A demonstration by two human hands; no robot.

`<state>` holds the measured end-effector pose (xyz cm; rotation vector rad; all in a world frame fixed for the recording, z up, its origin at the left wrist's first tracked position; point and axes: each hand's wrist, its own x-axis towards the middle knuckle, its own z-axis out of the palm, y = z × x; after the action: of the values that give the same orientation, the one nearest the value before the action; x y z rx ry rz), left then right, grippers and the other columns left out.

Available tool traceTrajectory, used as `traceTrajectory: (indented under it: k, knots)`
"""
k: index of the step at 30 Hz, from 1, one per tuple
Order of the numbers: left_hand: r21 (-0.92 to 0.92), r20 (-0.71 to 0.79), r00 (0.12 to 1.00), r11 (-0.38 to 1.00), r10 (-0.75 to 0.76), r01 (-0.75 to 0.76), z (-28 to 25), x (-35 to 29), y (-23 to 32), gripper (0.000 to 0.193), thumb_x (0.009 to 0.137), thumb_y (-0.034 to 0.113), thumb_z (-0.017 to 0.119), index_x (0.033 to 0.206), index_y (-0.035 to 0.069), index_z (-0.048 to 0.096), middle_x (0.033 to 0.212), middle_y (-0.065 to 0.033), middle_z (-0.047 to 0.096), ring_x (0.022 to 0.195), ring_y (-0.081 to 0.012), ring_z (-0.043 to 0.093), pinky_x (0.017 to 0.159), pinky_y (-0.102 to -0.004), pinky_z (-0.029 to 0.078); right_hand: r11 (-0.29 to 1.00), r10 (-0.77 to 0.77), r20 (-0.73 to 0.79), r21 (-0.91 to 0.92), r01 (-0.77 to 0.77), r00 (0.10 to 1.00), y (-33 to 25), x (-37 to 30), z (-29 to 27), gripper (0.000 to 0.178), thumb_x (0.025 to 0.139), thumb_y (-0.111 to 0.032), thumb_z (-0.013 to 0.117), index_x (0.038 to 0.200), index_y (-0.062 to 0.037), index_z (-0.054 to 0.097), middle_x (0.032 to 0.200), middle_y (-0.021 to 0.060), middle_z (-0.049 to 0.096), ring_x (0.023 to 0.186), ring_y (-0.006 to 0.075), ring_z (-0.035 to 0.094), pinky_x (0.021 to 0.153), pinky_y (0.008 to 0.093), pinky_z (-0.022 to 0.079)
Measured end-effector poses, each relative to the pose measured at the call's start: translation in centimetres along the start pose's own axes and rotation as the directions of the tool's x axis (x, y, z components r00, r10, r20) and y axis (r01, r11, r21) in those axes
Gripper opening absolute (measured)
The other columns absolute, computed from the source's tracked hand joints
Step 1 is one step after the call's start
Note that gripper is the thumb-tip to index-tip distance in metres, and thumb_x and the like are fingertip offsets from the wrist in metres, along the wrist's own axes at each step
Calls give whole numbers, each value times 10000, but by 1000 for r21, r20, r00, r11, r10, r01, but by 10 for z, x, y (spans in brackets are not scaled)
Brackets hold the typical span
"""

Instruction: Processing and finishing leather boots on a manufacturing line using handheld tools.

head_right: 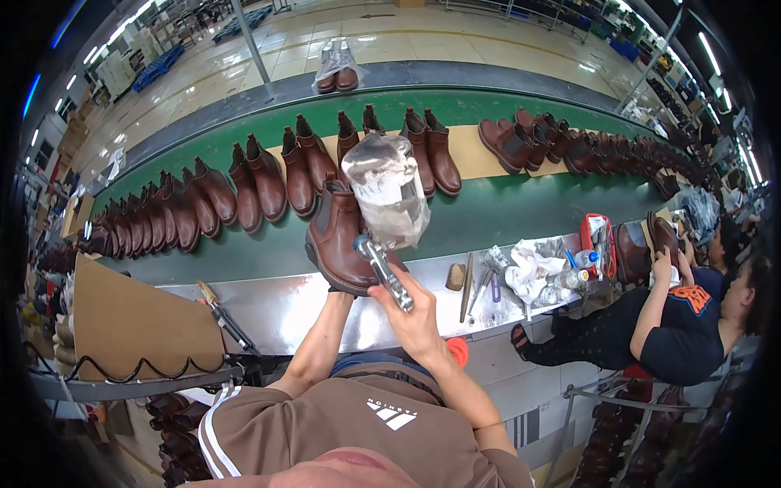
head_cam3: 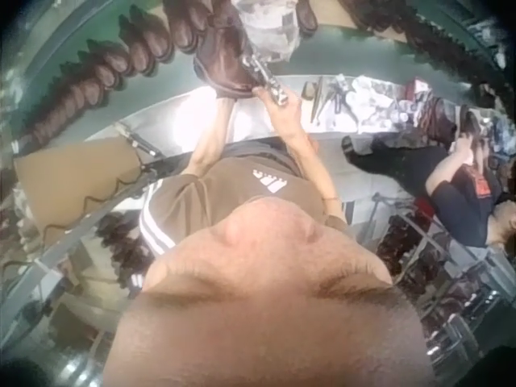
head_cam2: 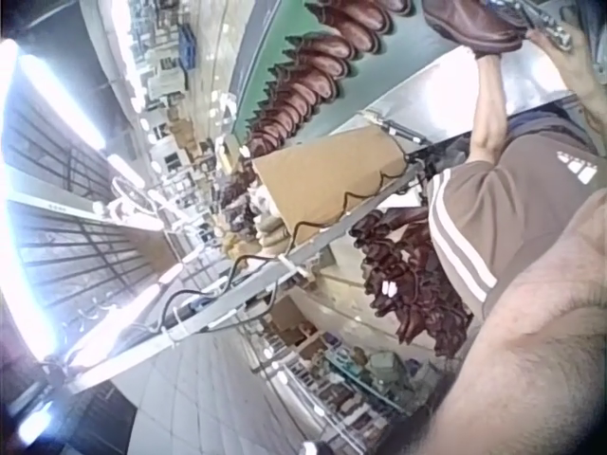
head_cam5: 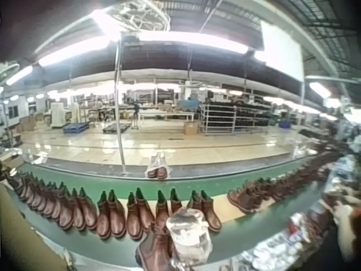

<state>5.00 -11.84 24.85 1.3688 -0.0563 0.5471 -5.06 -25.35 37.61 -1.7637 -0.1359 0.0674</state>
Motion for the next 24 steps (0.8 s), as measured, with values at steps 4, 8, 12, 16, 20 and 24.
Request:
traceTrajectory:
  k: [4, 8, 12, 16, 20, 24]
  knots:
    - [163, 14, 996, 983, 89, -90, -7, -1, -6, 318, 915, 181, 554, 1185, 24, 496, 1121, -53, 528, 963, -151, 507, 860, -285, 426, 992, -74, -110, -107, 63, 991, 14, -3, -7, 368, 841, -66, 641, 1168, 69, 540, 864, 122, 641, 798, 149, 629, 721, 264, 494]
    - [-57, 52, 992, 992, -113, 116, -10, 6, 38, 375, 906, 151, 556, 1249, 32, 461, 1112, -67, 536, 999, -174, 514, 926, -283, 420, 1000, 16, -113, -2, -17, 993, 15, -26, -21, 283, 825, -122, 682, 1038, 47, 605, 715, 32, 557, 664, 86, 519, 599, 226, 429]
    - [126, -31, 990, 982, -140, 143, -5, 5, 73, 342, 923, 232, 481, 1204, 37, 491, 998, -115, 557, 886, -223, 530, 819, -331, 419, 993, -5, -38, 113, 10, 999, 24, -16, -11, 218, 818, -144, 696, 828, 32, 568, 646, -27, 433, 591, 61, 376, 514, 216, 318]
    - [356, -177, 975, 915, -134, 191, -1, -2, 96, 387, 945, 341, 382, 1143, 44, 530, 847, -177, 585, 735, -289, 552, 675, -394, 417, 998, 61, -97, 6, -60, 993, 12, -10, -11, 309, 818, -164, 700, 1024, 50, 611, 686, -9, 480, 613, 70, 404, 552, 220, 371]
    - [449, -262, 956, 861, -128, 239, 4, -16, 96, 438, 956, 394, 333, 1114, 48, 549, 773, -208, 599, 661, -321, 563, 605, -426, 416, 1000, 4, -9, -14, -4, 1000, 12, -21, -22, 362, 811, -133, 700, 1103, 52, 592, 751, 23, 537, 673, 87, 470, 615, 227, 417]
    - [430, -240, 959, 869, -153, 246, 6, -18, 93, 433, 955, 390, 337, 1118, 47, 547, 782, -205, 598, 670, -318, 562, 613, -423, 416, 992, -115, -81, -65, 110, 990, 3, -3, -5, 188, 816, -130, 701, 791, 11, 578, 632, -13, 511, 582, 62, 428, 511, 225, 353]
